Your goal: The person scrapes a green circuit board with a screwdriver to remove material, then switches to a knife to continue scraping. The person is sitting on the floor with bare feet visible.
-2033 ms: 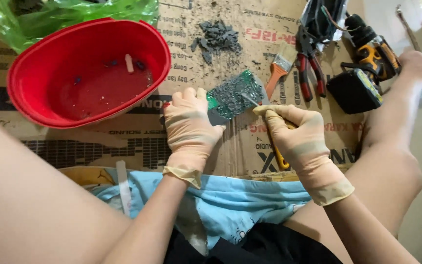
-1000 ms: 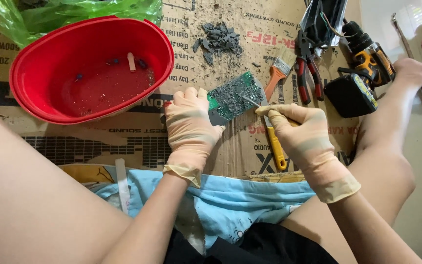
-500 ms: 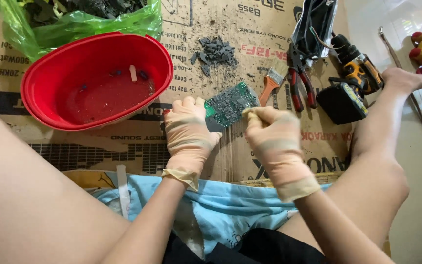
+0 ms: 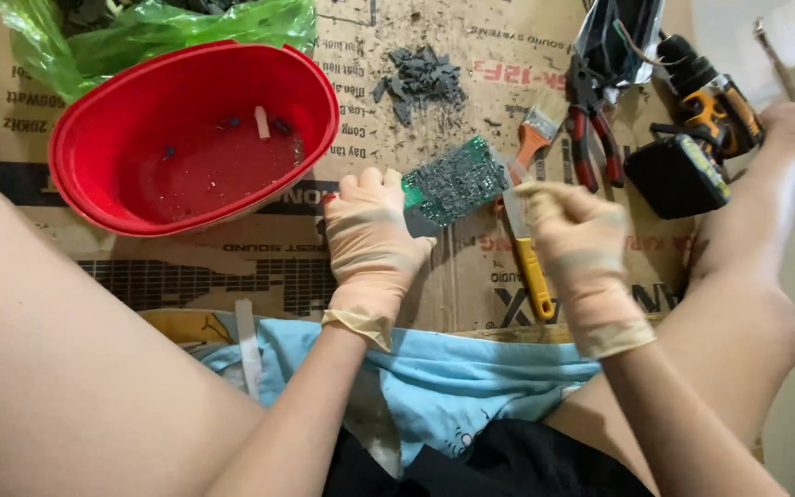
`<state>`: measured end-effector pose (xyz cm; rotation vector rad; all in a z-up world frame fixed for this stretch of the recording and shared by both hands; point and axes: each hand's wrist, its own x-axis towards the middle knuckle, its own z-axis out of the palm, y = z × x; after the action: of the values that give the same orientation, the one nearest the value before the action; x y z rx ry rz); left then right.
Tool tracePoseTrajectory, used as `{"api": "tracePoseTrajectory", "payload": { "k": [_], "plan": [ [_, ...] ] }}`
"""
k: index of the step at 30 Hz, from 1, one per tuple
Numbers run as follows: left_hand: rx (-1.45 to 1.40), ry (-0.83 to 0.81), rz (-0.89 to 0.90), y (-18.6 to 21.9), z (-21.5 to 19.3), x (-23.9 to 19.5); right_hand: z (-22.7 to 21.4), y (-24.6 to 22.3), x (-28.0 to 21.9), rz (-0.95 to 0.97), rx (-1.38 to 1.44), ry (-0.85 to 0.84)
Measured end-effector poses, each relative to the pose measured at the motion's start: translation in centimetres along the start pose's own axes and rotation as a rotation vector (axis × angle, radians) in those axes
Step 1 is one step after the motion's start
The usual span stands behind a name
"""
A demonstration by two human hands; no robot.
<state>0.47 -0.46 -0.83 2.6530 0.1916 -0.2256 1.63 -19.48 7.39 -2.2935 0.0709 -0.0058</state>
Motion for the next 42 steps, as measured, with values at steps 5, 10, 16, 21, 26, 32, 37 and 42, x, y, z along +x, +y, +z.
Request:
{"api": "tracePoseTrajectory", "payload": {
  "k": [5, 10, 16, 21, 26, 32, 37, 42],
  "plan": [
    [0.007, -0.090, -0.025, 0.3, -0.4, 0.3, 0.0, -1.9, -1.6, 0.059, -0.192, 0.008],
    [0.090, -0.117, -0.050, 0.6, -0.6, 0.4, 1.5, 1.5, -3.4, -0.207, -0.386, -0.182],
    [0.097, -0.087, -0.029, 1.1, -0.7, 0.1, 1.3, 5.8, -1.0, -0.014, -0.395, 0.184],
    [0.167, -0.097, -0.054, 1.5, -1.3, -0.3, 1.5, 5.6, -2.0, -0.508, -0.543, 0.122],
    [0.140, -0.046, -0.020, 2.0, -1.2, -0.7, -0.2, 8.4, 0.0, 0.161, -0.470, 0.151],
    [0.187, -0.023, -0.048, 1.6, 0.0, -0.4, 1.2, 10.3, 0.8, -0.098, -0.714, 0.056],
    [0.135, 0.365, 0.168, 1.2, 1.2, -0.9, -2.5, 11.4, 2.3, -0.284, -0.598, 0.348],
    [0.187, 0.349, 0.158, 1.3, 1.3, -0.9, -3.4, 10.0, 1.6, -0.064, -0.962, 0.295]
  ]
}}
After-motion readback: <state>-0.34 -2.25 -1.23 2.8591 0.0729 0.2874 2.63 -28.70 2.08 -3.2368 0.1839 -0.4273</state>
